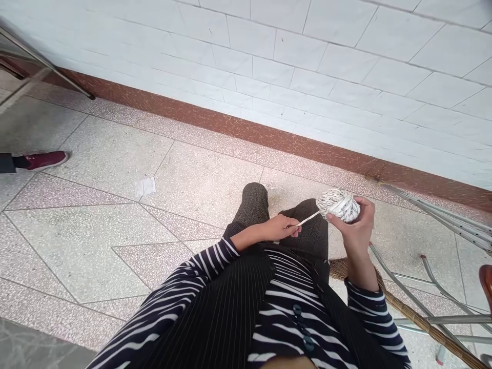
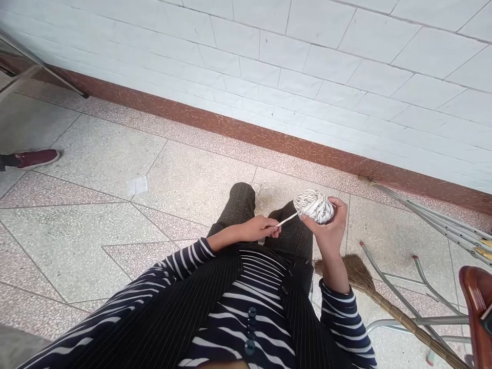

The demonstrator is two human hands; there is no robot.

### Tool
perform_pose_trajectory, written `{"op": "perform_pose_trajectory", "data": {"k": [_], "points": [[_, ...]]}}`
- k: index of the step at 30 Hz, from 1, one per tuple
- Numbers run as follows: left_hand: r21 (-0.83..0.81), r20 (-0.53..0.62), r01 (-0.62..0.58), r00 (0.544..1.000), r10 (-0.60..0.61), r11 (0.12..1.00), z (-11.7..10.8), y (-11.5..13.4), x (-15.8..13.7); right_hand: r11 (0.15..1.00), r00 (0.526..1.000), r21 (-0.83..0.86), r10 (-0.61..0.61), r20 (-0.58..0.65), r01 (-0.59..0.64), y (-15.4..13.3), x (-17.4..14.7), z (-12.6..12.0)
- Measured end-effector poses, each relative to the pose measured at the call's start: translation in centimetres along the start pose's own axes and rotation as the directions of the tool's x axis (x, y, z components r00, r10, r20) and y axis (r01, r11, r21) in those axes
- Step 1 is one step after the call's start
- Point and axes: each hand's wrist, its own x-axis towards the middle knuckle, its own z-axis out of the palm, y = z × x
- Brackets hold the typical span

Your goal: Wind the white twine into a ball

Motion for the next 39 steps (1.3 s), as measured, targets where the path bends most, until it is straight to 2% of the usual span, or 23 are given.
{"op": "perform_pose_trajectory", "data": {"k": [2, 5, 9, 11, 14, 16, 18, 20, 22, 24, 26, 27, 30, 32, 33, 34, 36, 39], "points": [[0.183, 0.001, -0.002, 1.0, 0.002, 0.983, -0.7, 0.9, 0.0, 0.988, 0.999, -0.146, -0.047, 0.02, 0.05, 0.4, 0.1, 0.6], [0.462, -0.01, 0.021, 1.0, -0.019, 0.886, -2.0, 2.3, 0.8, 0.923, 0.996, -0.376, -0.069, 0.06, 0.087, 0.6, 0.4, 1.9], [0.634, -0.027, 0.032, 0.999, -0.02, 0.772, -3.9, 3.6, 2.5, 0.839, 0.985, -0.54, 0.038, 0.166, 0.059, 1.3, 1.2, 3.4], [0.654, -0.03, 0.02, 1.0, 0.0, 0.756, -4.8, 3.9, 3.1, 0.824, 0.95, -0.564, 0.122, 0.288, 0.065, 2.1, 1.5, 3.7], [0.624, 0.004, -0.027, 1.0, 0.031, 0.781, -6.0, 3.9, 3.5, 0.854, 0.841, -0.519, 0.252, 0.479, 0.04, 3.7, 1.9, 3.6], [0.583, 0.025, -0.039, 0.999, 0.031, 0.811, -6.7, 3.4, 3.5, 0.875, 0.784, -0.484, 0.296, 0.546, 0.007, 4.5, 2.1, 3.4], [0.514, 0.053, -0.014, 0.998, -0.016, 0.858, -7.1, 2.6, 3.4, 0.86, 0.774, -0.51, 0.316, 0.549, 0.01, 4.8, 2.2, 3.0], [0.363, 0.14, 0.052, 0.984, -0.109, 0.93, -7.2, 1.5, 3.1, 0.815, 0.802, -0.577, 0.312, 0.51, 0.049, 4.5, 2.3, 2.6], [0.115, 0.273, 0.147, 0.946, -0.173, 0.982, -7.2, 0.7, 2.8, 0.778, 0.846, -0.622, 0.266, 0.462, 0.095, 3.8, 2.4, 2.3], [-0.144, 0.336, 0.22, 0.928, -0.161, 0.965, -7.1, 0.3, 2.5, 0.78, 0.872, -0.612, 0.203, 0.445, 0.131, 3.0, 2.6, 2.1], [-0.334, 0.29, 0.229, 0.948, -0.132, 0.914, -7.2, 0.4, 2.4, 0.824, 0.864, -0.552, 0.18, 0.47, 0.129, 2.5, 2.8, 2.2], [-0.403, 0.242, 0.221, 0.962, -0.129, 0.888, -7.3, 0.5, 2.4, 0.86, 0.844, -0.5, 0.188, 0.503, 0.106, 2.3, 2.9, 2.2], [-0.547, 0.133, 0.219, 0.976, -0.174, 0.808, -7.4, 0.9, 2.7, 0.951, 0.726, -0.305, 0.248, 0.642, -0.056, 2.4, 2.7, 2.6], [-0.609, 0.098, 0.237, 0.969, -0.225, 0.757, -7.3, 1.0, 3.0, 0.961, 0.633, -0.174, 0.273, 0.724, -0.216, 2.6, 2.2, 3.0], [-0.633, 0.083, 0.244, 0.965, -0.248, 0.735, -7.1, 0.9, 3.1, 0.949, 0.605, -0.117, 0.278, 0.746, -0.292, 2.7, 1.8, 3.2], [-0.653, 0.065, 0.245, 0.961, -0.269, 0.716, -6.8, 0.9, 3.1, 0.933, 0.592, -0.069, 0.28, 0.756, -0.353, 2.8, 1.5, 3.5], [-0.682, 0.028, 0.238, 0.953, -0.3, 0.691, -6.4, 0.8, 3.0, 0.907, 0.599, -0.011, 0.287, 0.748, -0.42, 2.9, 0.7, 3.9], [-0.672, 0.023, 0.246, 0.95, -0.312, 0.699, -6.3, 0.4, 2.7, 0.916, 0.628, -0.032, 0.299, 0.719, -0.4, 3.0, 0.0, 4.1]]}}
